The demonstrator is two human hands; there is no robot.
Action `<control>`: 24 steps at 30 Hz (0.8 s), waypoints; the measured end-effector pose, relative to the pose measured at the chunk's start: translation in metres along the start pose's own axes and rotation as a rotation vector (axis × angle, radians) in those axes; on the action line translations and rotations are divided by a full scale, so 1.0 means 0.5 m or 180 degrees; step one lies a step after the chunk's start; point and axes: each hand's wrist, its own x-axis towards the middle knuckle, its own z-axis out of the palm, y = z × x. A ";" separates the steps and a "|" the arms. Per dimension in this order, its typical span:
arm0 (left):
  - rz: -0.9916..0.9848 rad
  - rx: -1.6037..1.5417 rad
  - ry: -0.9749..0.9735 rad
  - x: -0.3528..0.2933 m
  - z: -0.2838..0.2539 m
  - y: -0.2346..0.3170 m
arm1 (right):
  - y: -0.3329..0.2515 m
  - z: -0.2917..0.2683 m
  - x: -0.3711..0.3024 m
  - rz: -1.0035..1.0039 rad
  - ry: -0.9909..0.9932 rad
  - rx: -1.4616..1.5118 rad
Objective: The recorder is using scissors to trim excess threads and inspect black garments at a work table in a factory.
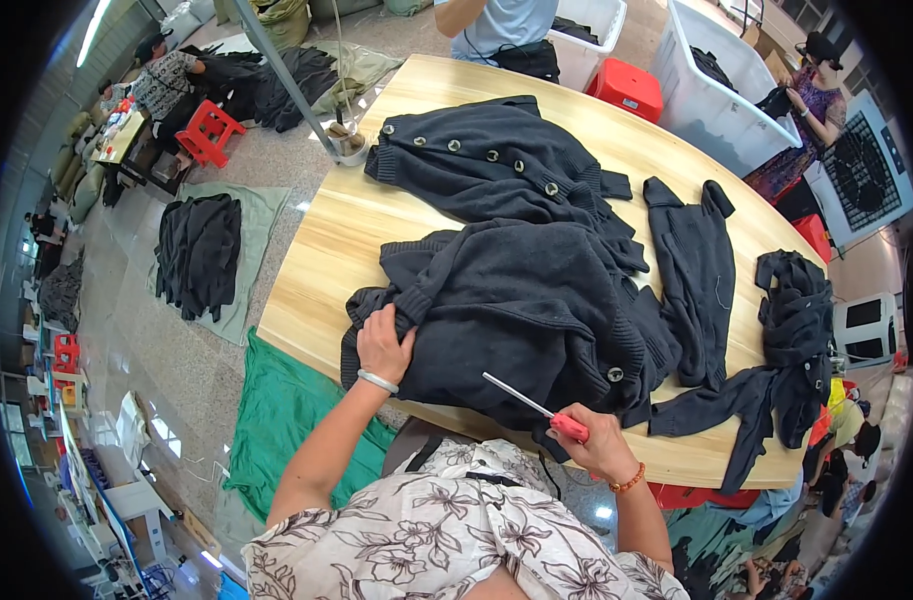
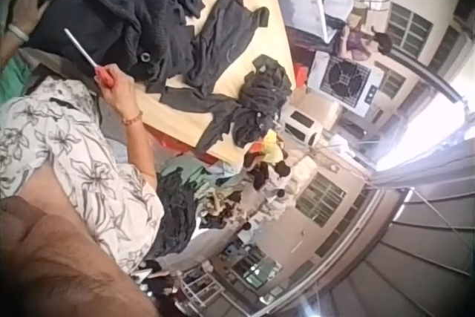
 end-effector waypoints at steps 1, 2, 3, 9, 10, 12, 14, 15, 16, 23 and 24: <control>-0.0287 -0.0299 0.0077 -0.004 0.008 -0.010 | 0.000 0.000 0.002 -0.0007 -0.0001 -0.0011; -0.0540 -0.0649 0.0049 0.011 0.005 -0.006 | 0.002 0.000 0.000 0.0039 -0.0072 -0.0053; -0.0742 -0.0834 -0.0137 0.024 -0.002 -0.007 | 0.002 -0.001 0.000 0.0065 -0.0155 -0.0094; -0.1112 -0.2489 -0.0863 0.101 -0.060 -0.012 | -0.001 0.030 0.007 -0.0002 -0.0819 -0.0248; -0.1264 -0.3302 -0.0829 0.108 -0.091 0.016 | -0.011 0.036 0.013 0.0042 -0.1092 -0.0405; -0.1445 -0.3889 -0.1211 0.150 -0.227 0.132 | 0.001 0.073 0.020 -0.0201 -0.1633 -0.0440; -0.1238 -0.4241 -0.1389 0.176 -0.327 0.206 | -0.052 0.105 0.049 -0.0400 -0.2065 -0.0535; -0.1112 -0.4341 -0.1493 0.189 -0.366 0.237 | -0.078 0.119 0.064 -0.0578 -0.1956 -0.0315; -0.0985 -0.4445 -0.1540 0.207 -0.411 0.283 | -0.037 0.180 0.075 -0.1016 -0.1556 -0.0433; -0.0094 -0.4656 -0.1186 0.314 -0.567 0.387 | 0.046 0.134 0.181 -0.1458 -0.0404 -0.0825; -0.0034 -0.4413 -0.1049 0.337 -0.581 0.395 | 0.060 0.066 0.196 -0.1337 -0.0357 -0.0928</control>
